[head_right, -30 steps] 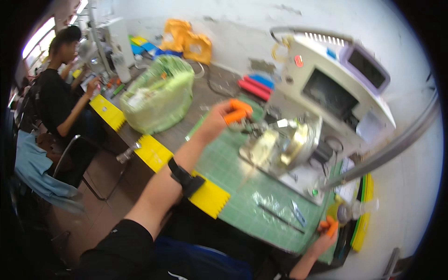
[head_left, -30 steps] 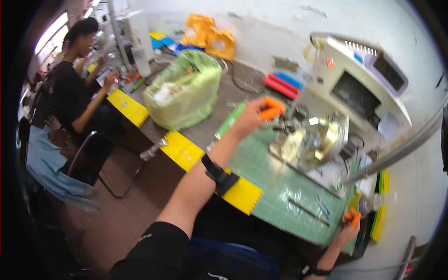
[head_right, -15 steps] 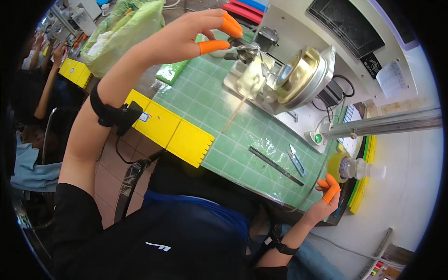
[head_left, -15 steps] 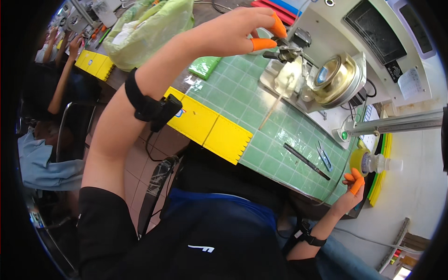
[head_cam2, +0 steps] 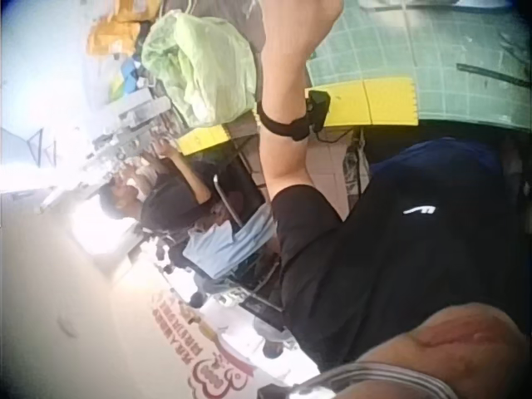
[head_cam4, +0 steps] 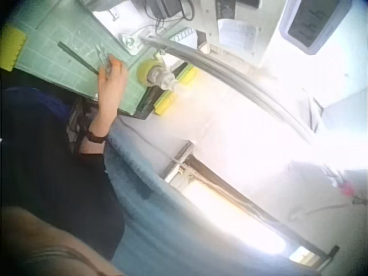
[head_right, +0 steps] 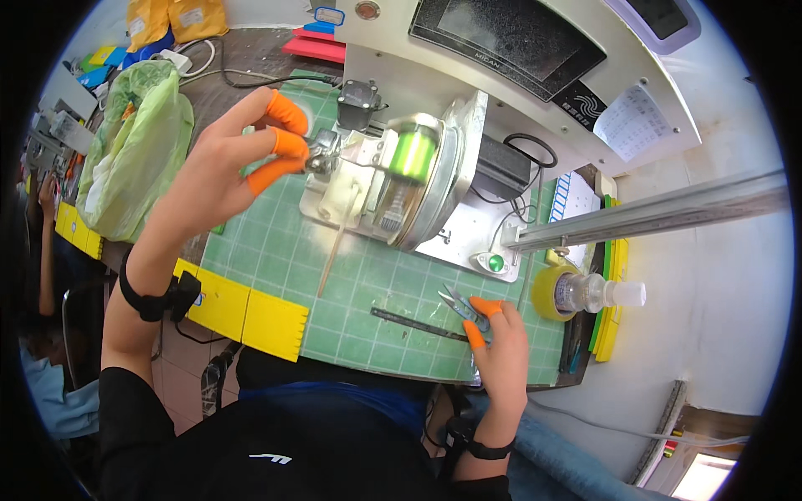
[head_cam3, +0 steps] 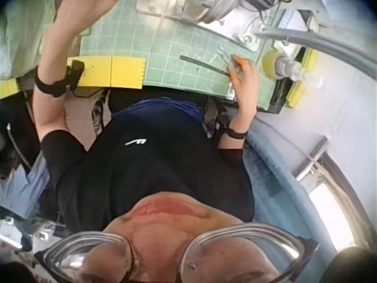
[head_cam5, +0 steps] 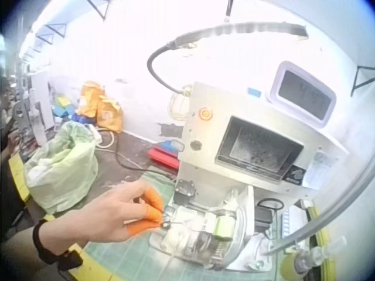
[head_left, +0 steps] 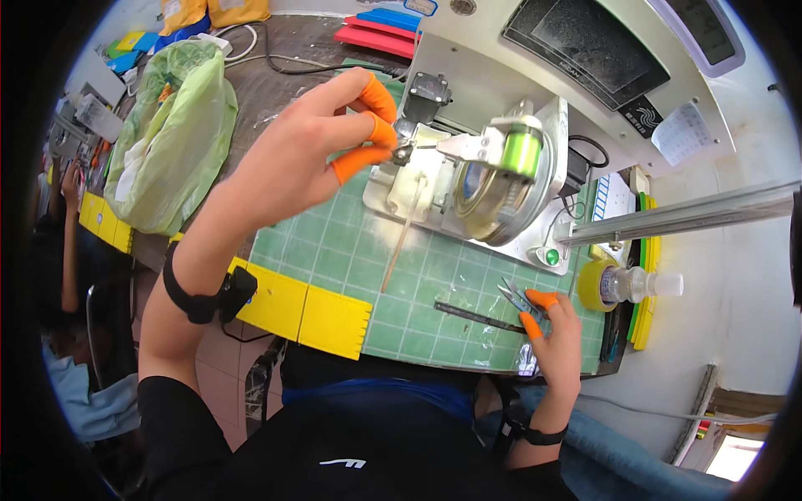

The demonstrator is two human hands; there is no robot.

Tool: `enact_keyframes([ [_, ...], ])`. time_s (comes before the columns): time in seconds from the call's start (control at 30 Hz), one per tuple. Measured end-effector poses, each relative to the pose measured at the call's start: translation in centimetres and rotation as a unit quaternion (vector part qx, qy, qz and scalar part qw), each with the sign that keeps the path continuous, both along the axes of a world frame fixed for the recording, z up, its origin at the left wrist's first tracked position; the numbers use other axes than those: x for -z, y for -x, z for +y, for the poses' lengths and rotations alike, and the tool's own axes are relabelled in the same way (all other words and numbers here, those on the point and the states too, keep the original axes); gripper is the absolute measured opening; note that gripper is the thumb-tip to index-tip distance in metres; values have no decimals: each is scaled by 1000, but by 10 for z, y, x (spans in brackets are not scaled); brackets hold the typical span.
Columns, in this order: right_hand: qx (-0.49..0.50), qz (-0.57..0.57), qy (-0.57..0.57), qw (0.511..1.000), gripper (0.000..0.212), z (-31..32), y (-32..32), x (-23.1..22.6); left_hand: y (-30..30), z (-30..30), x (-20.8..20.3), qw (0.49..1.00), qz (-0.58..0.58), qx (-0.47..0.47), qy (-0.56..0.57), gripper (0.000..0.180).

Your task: Assembling small electronic or mechanical components using tweezers, adhesive, and a rotating assembly machine.

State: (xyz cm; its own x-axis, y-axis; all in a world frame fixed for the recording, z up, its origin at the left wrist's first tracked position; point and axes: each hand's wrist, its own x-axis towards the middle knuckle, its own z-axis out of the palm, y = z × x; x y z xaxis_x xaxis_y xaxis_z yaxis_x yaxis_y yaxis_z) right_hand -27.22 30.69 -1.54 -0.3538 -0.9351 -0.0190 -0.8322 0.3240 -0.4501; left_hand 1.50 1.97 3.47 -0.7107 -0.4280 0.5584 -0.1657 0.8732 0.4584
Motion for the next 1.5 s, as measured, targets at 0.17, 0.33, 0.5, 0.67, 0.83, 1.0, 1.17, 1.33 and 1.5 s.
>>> enact_keyframes([
  [0.17, 14, -76, -25, 997, 29, -16, 5, -5, 18, -6, -8, 973, 95, 120, -174, 11],
  [0.33, -82, -114, -15, 990, 25, -29, -7, -33, 21, -8, 4, 925, 101, 111, -349, 8],
  [0.5, -149, -630, 11, 762, 32, -50, -63, -45, 20, -9, 4, 863, 126, 61, -486, 12],
  [0.67, -97, -810, -187, 547, 36, -104, -92, -34, 23, -12, 13, 855, 170, 89, -481, 14],
  [0.83, -32, -906, -93, 411, 56, -135, -124, -1, 24, -11, 8, 843, 166, 82, -505, 14],
  [1.0, -77, -955, -48, 281, 54, -149, -131, -14, 18, -11, 9, 840, 165, 87, -510, 14],
  [1.17, -22, -982, -32, 187, 47, -152, -132, -9, 17, -14, 11, 837, 158, 91, -516, 14],
  [1.33, 17, -974, -19, 225, 45, -155, -136, -12, 18, -13, 13, 813, 191, 115, -537, 14],
  [1.5, 23, -969, -13, 244, 43, -159, -136, -11, 17, -15, 12, 816, 186, 105, -537, 13],
])
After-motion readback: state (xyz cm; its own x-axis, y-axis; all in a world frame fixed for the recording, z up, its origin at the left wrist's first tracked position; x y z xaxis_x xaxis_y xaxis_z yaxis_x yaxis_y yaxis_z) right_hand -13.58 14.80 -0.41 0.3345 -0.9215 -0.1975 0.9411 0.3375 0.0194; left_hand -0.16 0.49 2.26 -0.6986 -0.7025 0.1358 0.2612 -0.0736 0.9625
